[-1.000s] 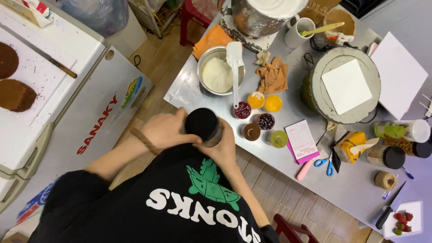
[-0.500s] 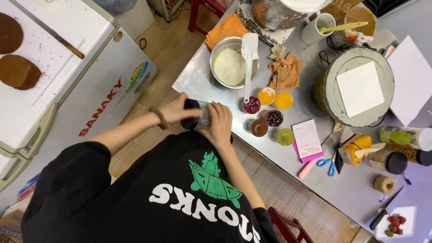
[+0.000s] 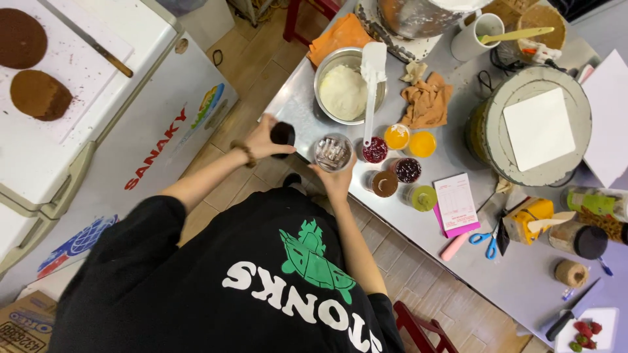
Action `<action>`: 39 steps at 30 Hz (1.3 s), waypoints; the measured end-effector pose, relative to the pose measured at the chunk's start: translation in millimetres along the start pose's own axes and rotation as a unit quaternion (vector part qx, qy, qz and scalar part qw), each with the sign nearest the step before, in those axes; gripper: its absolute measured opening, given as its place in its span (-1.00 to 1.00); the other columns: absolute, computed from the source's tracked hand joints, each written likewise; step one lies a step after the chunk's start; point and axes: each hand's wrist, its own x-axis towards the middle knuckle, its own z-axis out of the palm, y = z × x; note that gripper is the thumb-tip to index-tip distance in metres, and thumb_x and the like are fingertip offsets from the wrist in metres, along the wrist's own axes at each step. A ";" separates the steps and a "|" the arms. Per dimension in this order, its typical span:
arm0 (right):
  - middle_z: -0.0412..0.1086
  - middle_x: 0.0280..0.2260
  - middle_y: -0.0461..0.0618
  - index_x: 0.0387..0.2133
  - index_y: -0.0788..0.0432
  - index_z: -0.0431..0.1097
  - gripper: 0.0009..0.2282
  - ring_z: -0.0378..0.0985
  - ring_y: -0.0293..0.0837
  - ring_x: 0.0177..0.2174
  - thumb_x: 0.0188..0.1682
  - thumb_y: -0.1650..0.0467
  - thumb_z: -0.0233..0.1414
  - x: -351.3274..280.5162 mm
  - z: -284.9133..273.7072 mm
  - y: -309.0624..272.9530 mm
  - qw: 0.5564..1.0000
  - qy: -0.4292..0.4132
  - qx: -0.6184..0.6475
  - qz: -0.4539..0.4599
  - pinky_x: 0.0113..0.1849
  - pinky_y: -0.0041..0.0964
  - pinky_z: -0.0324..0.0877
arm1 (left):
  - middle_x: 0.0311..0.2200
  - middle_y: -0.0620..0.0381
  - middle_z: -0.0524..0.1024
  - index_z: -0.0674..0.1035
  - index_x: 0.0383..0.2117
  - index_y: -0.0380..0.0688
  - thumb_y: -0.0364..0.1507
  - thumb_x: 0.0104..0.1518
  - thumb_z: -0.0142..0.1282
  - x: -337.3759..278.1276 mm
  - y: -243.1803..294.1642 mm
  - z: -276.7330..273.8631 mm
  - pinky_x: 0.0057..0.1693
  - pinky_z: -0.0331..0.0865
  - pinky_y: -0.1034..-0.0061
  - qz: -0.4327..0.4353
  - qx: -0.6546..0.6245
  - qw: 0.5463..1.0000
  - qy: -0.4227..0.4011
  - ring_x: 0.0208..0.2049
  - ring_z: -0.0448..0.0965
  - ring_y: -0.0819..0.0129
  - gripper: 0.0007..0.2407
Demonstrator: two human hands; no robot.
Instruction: Preparing various components and ingredients for desserts in jars, including mixing powders and piping cream.
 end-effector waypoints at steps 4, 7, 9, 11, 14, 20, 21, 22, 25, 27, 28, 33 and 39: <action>0.25 0.16 0.17 0.29 0.33 -0.03 0.02 0.41 -0.05 0.11 -0.45 0.39 0.51 -0.4 0.7 7.1 0.997 0.005 0.075 -0.011 0.14 -0.21 0.38 | 0.15 -0.15 0.40 0.39 0.15 -0.13 -0.12 -0.35 0.49 41.2 9.0 5.5 0.25 0.31 0.17 0.248 0.313 0.909 0.122 0.14 0.42 -0.14 -0.19; 0.25 0.18 0.16 0.29 0.32 -0.02 0.00 0.40 -0.05 0.13 -0.42 0.41 0.51 -3.3 -0.5 0.5 0.999 0.013 0.033 -0.021 0.14 -0.20 0.37 | 0.11 -0.24 0.43 0.48 0.04 -0.16 -0.26 -0.40 0.42 47.0 19.7 20.3 0.15 0.36 0.19 0.414 0.341 0.827 0.170 0.08 0.45 -0.19 -0.30; 0.23 0.19 0.15 0.30 0.32 -0.04 0.00 0.38 -0.05 0.13 -0.42 0.42 0.50 -4.4 -2.1 -2.1 0.999 0.010 0.042 -0.025 0.15 -0.20 0.36 | 0.03 -0.17 0.49 0.52 -0.03 -0.15 -0.33 -0.26 0.34 36.0 34.7 32.4 0.11 0.41 0.22 0.441 0.307 0.822 0.187 0.02 0.51 -0.11 -0.46; 0.22 0.20 0.15 0.31 0.32 -0.05 0.01 0.37 -0.05 0.14 -0.41 0.43 0.49 -1.9 -2.7 -3.8 0.998 0.010 0.055 -0.029 0.15 -0.19 0.34 | -0.05 -0.09 0.55 0.57 -0.10 -0.15 -0.39 -0.13 0.26 23.5 62.1 39.3 0.06 0.46 0.25 0.469 0.276 0.814 0.202 -0.03 0.57 -0.03 -0.62; 0.26 0.14 0.13 0.28 0.29 -0.02 -0.01 0.43 -0.05 0.07 -0.42 0.36 0.48 -6.2 -5.5 3.4 0.994 -0.012 0.097 0.042 0.07 -0.20 0.45 | -0.30 0.08 0.59 0.64 -0.32 -0.16 -0.46 0.14 0.18 12.7 97.8 64.1 -0.11 0.53 0.27 0.618 0.306 0.723 0.056 -0.27 0.64 0.12 -0.92; 0.33 0.11 0.21 0.23 0.28 0.05 -0.05 0.45 0.09 0.07 -0.41 0.29 0.52 -5.2 -9.6 0.0 0.996 0.011 -0.079 -0.038 0.07 -0.11 0.37 | -0.33 0.05 0.60 0.67 -0.51 -0.17 -0.42 -0.22 0.30 80.9 105.4 130.5 -0.26 0.52 0.30 0.444 0.709 0.508 -0.205 -0.29 0.61 0.19 -0.85; 0.37 0.06 0.19 0.21 0.27 0.07 -0.06 0.49 0.06 0.04 -0.42 0.28 0.52 -5.2 -9.9 3.4 0.996 0.015 -0.083 -0.022 0.05 -0.13 0.40 | -0.38 0.04 0.62 0.65 -0.57 -0.16 -0.40 -0.16 0.26 104.4 94.7 135.3 -0.27 0.50 0.27 0.496 0.687 0.477 -0.236 -0.33 0.63 0.15 -0.89; 0.42 0.02 0.16 0.18 0.26 0.09 -0.08 0.53 0.03 0.02 -0.43 0.26 0.52 -8.3 -9.5 7.1 0.996 0.020 -0.087 -0.002 0.03 -0.16 0.43 | -0.43 0.04 0.64 0.63 -0.63 -0.14 -0.38 -0.09 0.23 126.1 81.9 141.3 -0.29 0.49 0.25 0.545 0.659 0.443 -0.269 -0.37 0.64 0.11 -0.89; 0.40 0.04 0.19 0.24 0.28 0.05 -0.04 0.51 0.04 0.01 -0.43 0.27 0.51 -7.3 -11.5 -2.1 0.996 0.014 -0.085 -0.019 0.02 -0.15 0.41 | -0.48 0.05 0.64 0.64 -0.61 -0.10 -0.36 -0.01 0.17 162.2 51.8 149.6 -0.29 0.44 0.24 0.573 0.616 0.439 -0.315 -0.43 0.63 0.11 -0.87; 0.40 0.04 0.19 0.25 0.28 0.04 -0.02 0.51 0.04 0.01 -0.44 0.27 0.50 -5.8 -13.8 -7.8 0.997 0.021 -0.080 -0.007 0.02 -0.16 0.41 | -0.48 0.07 0.63 0.63 -0.62 -0.11 -0.36 -0.02 0.16 148.7 70.2 142.6 -0.32 0.43 0.26 0.581 0.635 0.397 -0.319 -0.44 0.63 0.12 -0.87; 0.40 0.05 0.20 0.26 0.27 0.03 -0.01 0.51 0.03 0.02 -0.45 0.27 0.50 -8.0 -15.1 -11.0 0.997 0.015 -0.077 0.005 0.02 -0.16 0.42 | -0.48 0.08 0.63 0.63 -0.62 -0.11 -0.37 -0.03 0.15 139.1 76.5 139.6 -0.34 0.42 0.28 0.585 0.650 0.366 -0.318 -0.45 0.63 0.14 -0.87; 0.39 0.07 0.21 0.24 0.25 0.07 -0.04 0.50 0.05 0.04 -0.45 0.29 0.50 -4.8 -19.2 -15.9 0.997 0.006 -0.082 0.005 0.04 -0.14 0.40 | -0.49 0.12 0.63 0.64 -0.64 -0.09 -0.37 -0.04 0.15 119.4 89.4 137.6 -0.35 0.44 0.27 0.569 0.648 0.396 -0.314 -0.45 0.63 0.17 -0.88; 0.37 0.08 0.21 0.24 0.27 0.06 -0.04 0.48 0.06 0.04 -0.44 0.29 0.50 -3.7 -21.3 -15.8 0.996 -0.003 -0.089 -0.021 0.05 -0.13 0.39 | -0.45 0.13 0.65 0.65 -0.60 -0.11 -0.37 -0.05 0.19 86.6 124.1 110.8 -0.37 0.49 0.29 0.610 0.653 0.344 -0.288 -0.42 0.65 0.19 -0.89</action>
